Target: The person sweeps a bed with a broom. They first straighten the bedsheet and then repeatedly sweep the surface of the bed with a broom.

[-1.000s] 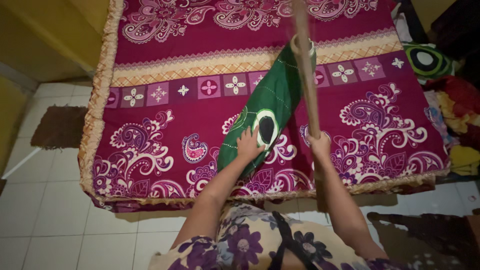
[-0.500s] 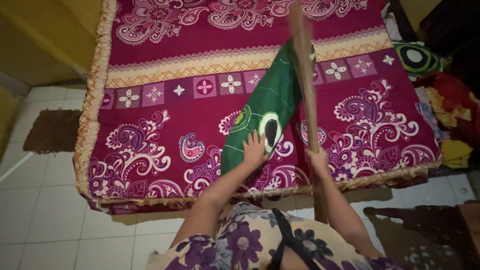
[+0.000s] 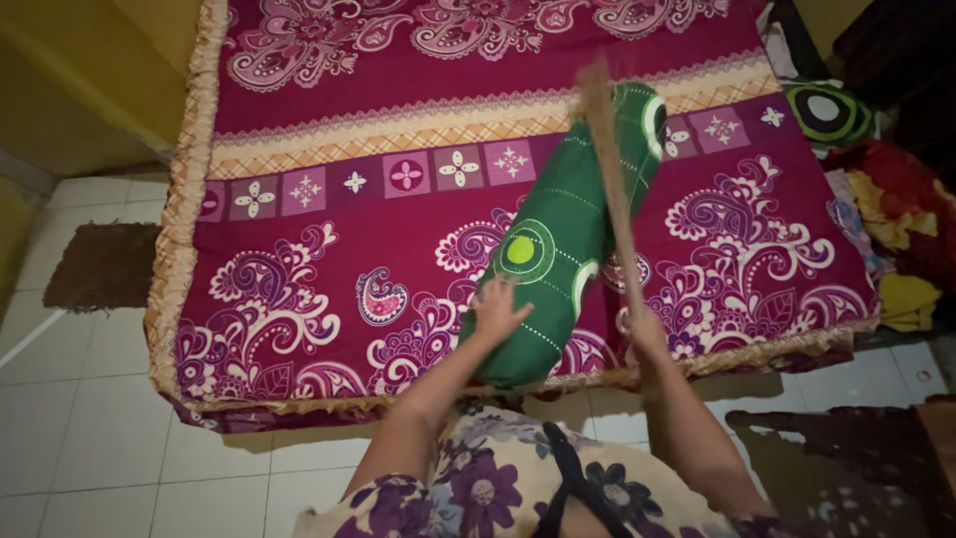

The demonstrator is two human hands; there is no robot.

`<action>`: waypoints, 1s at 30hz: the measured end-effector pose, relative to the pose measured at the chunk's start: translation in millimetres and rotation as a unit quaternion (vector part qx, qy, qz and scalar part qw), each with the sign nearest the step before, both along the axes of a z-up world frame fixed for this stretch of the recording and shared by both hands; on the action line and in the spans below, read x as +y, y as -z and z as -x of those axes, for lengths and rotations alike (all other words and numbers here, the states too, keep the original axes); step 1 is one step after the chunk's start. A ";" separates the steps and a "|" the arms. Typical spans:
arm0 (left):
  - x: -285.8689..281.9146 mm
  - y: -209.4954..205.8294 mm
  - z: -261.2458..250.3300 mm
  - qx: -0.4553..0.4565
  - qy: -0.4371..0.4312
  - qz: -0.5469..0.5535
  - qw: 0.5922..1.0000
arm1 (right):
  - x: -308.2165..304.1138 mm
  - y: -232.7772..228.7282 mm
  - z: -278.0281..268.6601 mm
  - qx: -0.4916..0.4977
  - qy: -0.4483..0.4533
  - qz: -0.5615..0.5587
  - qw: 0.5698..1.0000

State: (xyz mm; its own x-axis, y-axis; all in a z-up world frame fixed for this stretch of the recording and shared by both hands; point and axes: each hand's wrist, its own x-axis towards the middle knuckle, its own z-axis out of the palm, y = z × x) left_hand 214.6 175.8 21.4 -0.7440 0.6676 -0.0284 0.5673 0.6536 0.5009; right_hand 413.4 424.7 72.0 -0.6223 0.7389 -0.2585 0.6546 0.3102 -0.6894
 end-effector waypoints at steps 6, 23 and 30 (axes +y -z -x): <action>-43.1 19.2 40.4 -0.367 -0.186 -0.075 0.908 | 15.7 -8.6 -21.0 0.122 0.170 0.015 0.978; 15.9 -105.6 161.1 0.017 -0.224 -0.304 0.926 | 22.4 -38.3 -14.4 0.191 0.191 0.023 0.963; -12.7 -155.0 136.3 0.374 0.068 -0.247 0.891 | 38.6 -60.2 41.3 0.320 0.128 -0.128 0.930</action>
State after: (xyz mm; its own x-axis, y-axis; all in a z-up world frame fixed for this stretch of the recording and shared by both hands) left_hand 78.3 163.1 176.4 -0.3426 0.5466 0.7641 0.9203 0.3587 0.1560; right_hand 372.1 463.3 132.2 -0.3833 0.8703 0.3093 0.2108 0.4085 -0.8881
